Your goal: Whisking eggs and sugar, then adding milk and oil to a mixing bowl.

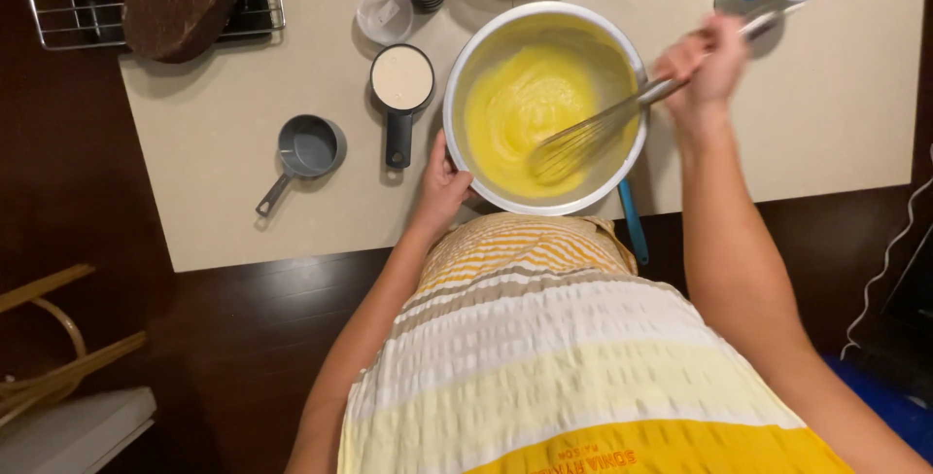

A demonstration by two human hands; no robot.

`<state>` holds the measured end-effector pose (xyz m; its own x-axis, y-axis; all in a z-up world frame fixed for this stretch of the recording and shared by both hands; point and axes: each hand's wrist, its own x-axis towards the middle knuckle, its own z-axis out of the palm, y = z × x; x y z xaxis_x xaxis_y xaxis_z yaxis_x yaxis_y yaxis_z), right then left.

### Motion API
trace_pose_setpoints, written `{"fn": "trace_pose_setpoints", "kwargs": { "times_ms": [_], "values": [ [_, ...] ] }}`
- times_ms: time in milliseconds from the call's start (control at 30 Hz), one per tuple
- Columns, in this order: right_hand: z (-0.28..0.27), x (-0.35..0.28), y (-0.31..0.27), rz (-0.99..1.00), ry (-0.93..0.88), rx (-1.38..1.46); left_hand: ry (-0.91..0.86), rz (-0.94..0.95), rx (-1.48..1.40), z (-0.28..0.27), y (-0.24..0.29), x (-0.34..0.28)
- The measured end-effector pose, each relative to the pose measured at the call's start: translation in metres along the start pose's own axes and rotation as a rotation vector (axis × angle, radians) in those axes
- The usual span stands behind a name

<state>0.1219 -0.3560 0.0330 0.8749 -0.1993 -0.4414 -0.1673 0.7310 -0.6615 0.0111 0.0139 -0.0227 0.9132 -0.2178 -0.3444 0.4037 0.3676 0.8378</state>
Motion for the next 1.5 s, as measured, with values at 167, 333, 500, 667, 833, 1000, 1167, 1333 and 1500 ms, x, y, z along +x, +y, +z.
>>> {"fn": "trace_pose_setpoints", "kwargs": {
  "times_ms": [167, 333, 500, 667, 833, 1000, 1167, 1333, 1500],
  "values": [
    [0.001, 0.001, 0.004, -0.374, -0.034, 0.218, -0.022, -0.046, -0.013, 0.009, 0.004, 0.005],
    [0.001, -0.002, -0.01, -0.196, -0.013, -0.033, 0.012, -0.066, 0.054, 0.004, 0.012, -0.003],
    [-0.001, 0.01, -0.007, -0.546, -0.006, 0.235, -0.029, -0.063, 0.055, 0.001, 0.004, 0.003],
    [-0.006, -0.004, -0.01, -0.096, -0.002, -0.055, -0.051, 0.017, 0.027, 0.006, 0.016, -0.002],
    [0.015, -0.005, 0.0, -0.36, -0.023, 0.111, -0.025, -0.03, 0.035, 0.006, 0.008, 0.0],
    [0.01, -0.001, -0.005, 0.024, -0.097, -0.079, -0.019, -0.012, 0.049, -0.003, 0.005, 0.003],
    [0.003, 0.012, -0.022, -0.516, -0.094, 0.169, 0.044, -0.109, 0.163, -0.007, -0.007, 0.008],
    [0.008, -0.02, -0.013, -0.244, -0.151, -0.085, -0.013, -0.029, 0.046, -0.002, 0.01, 0.002],
    [0.024, -0.052, -0.056, -0.541, -0.293, -0.15, -0.01, -0.019, 0.143, -0.013, -0.001, 0.002]
  ]
}}
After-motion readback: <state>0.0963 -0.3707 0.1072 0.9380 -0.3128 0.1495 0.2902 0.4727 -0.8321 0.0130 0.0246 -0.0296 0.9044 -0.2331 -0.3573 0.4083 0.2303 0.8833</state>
